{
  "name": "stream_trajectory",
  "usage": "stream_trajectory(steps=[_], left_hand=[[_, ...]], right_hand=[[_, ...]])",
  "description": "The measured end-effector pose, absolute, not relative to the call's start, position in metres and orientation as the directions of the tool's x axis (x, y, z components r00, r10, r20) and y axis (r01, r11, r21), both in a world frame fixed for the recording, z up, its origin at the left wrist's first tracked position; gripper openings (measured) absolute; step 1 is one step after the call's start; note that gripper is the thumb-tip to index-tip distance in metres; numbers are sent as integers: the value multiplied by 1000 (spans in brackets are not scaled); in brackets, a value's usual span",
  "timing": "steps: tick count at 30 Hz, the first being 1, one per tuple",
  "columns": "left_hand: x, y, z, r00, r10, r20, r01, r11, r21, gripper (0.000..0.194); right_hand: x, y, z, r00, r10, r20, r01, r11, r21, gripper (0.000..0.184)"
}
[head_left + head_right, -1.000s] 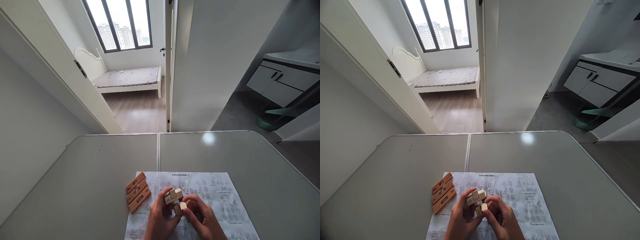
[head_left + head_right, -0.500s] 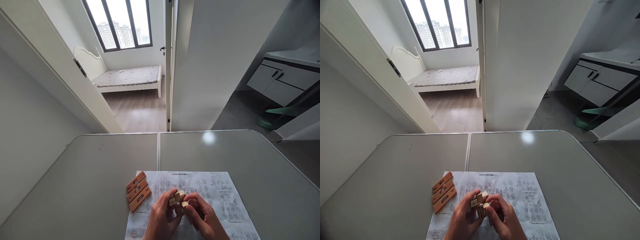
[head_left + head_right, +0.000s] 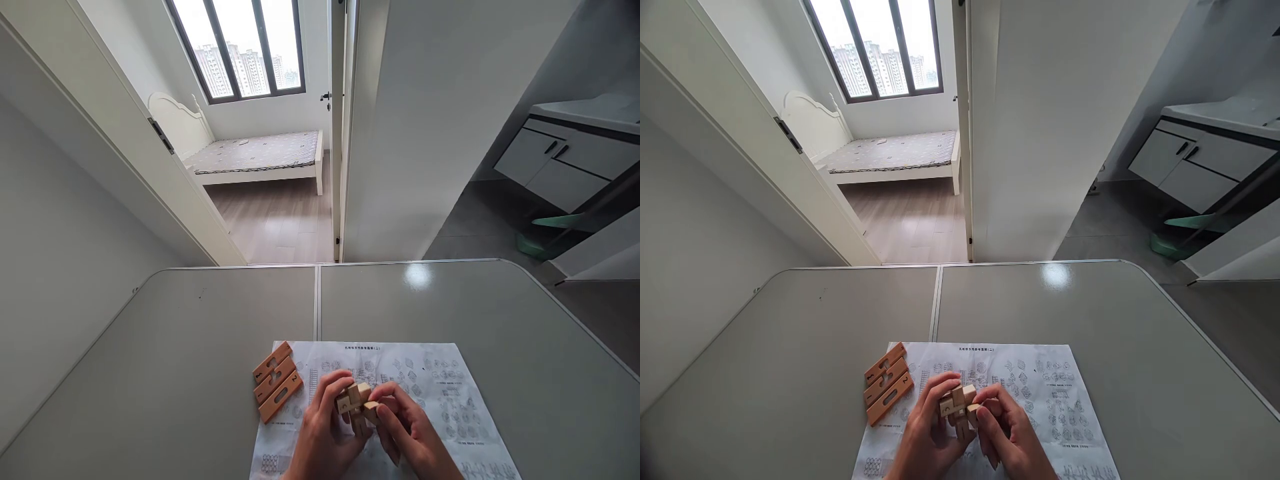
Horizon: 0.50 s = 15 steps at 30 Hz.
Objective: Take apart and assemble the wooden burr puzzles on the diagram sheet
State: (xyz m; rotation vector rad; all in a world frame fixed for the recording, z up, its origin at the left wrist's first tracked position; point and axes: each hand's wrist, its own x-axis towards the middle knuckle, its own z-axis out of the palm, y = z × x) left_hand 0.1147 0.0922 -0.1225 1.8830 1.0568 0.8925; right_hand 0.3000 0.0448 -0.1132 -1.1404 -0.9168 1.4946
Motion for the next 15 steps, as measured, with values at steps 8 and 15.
stream_trajectory(steps=[8, 15], left_hand=[[114, 92, -116, 469, 882, -32, 255, -101, 962, 59], [112, 92, -110, 441, 896, 45, 233, -163, 959, 60]], right_hand=[[295, 45, -108, -42, 968, -246, -328, -245, -912, 56], [301, 49, -111, -83, 960, -267, -298, -280, -913, 69]])
